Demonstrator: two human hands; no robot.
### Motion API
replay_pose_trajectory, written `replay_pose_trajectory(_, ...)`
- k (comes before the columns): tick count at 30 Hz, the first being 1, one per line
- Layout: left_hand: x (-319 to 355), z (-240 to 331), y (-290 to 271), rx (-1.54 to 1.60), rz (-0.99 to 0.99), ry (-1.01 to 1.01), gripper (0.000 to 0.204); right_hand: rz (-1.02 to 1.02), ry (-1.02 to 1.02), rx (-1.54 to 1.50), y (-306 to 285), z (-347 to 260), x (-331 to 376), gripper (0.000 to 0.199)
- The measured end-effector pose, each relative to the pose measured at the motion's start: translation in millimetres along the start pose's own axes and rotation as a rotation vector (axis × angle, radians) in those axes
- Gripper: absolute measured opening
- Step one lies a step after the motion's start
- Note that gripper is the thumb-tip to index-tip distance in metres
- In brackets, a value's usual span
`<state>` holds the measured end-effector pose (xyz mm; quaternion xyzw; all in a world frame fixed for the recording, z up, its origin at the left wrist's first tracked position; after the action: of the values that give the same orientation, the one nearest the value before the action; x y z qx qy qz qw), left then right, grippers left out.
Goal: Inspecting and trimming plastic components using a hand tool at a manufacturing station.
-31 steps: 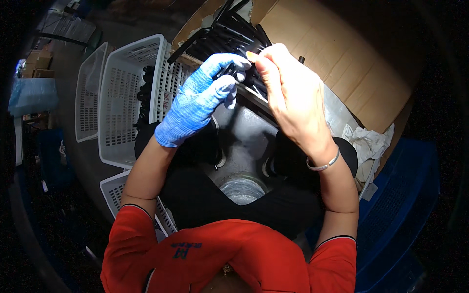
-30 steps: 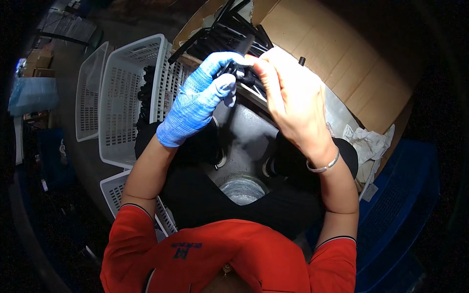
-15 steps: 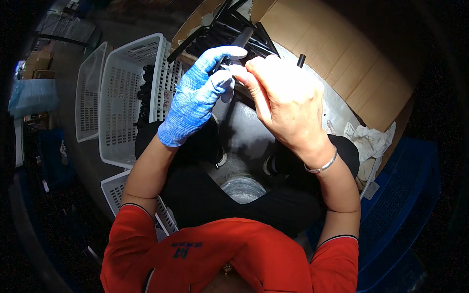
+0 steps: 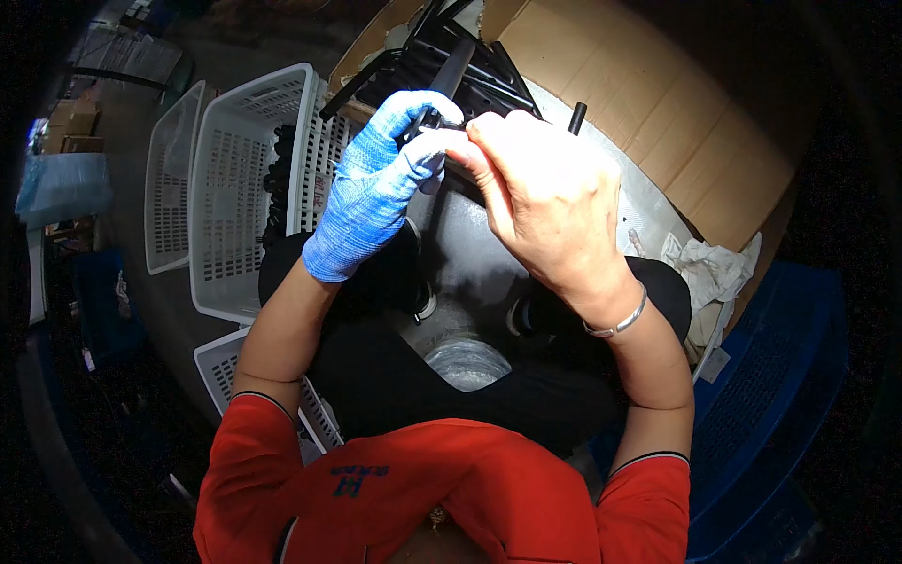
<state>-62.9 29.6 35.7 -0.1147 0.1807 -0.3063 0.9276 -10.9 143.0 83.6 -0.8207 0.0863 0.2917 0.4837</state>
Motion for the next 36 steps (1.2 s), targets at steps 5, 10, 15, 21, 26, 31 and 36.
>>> replay_pose_trajectory(5,1,2,0,0.076,0.016,-0.042,0.020,-0.005,0.011,0.049,0,0,1,0.016)
replay_pose_trajectory(10,2,6,-1,-0.125,0.016,0.069,0.019,0.003,0.022,0.062,1,-2,1,0.015)
replay_pose_trajectory(15,0,-4,0,0.177,0.082,-0.113,0.018,0.008,0.044,0.049,2,0,2,0.015)
replay_pose_trajectory(21,-1,-6,0,0.358,0.124,-0.171,0.018,0.031,0.267,-0.323,11,23,6,0.018)
replay_pose_trajectory(26,-4,-17,-10,0.358,0.122,-0.244,0.010,0.009,0.466,-0.557,33,72,7,0.017)
replay_pose_trajectory(31,-6,-20,-30,0.573,0.042,-0.219,0.028,-0.255,0.387,-0.578,47,84,8,0.022)
replay_pose_trajectory(36,-5,-43,-56,0.839,0.158,-0.200,0.036,-0.492,0.302,-0.469,52,74,16,0.028)
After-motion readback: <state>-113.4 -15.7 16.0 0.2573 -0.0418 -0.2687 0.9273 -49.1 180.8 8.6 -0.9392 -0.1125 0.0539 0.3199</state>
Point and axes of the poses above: each hand's wrist, its own x-axis away from the middle knuckle, its own y-axis out of the palm, z = x × y, the point moved 7 cm from there along -x, towards the middle knuckle, and after that the axes turned 1 degree about x, right-handed, at the moved point
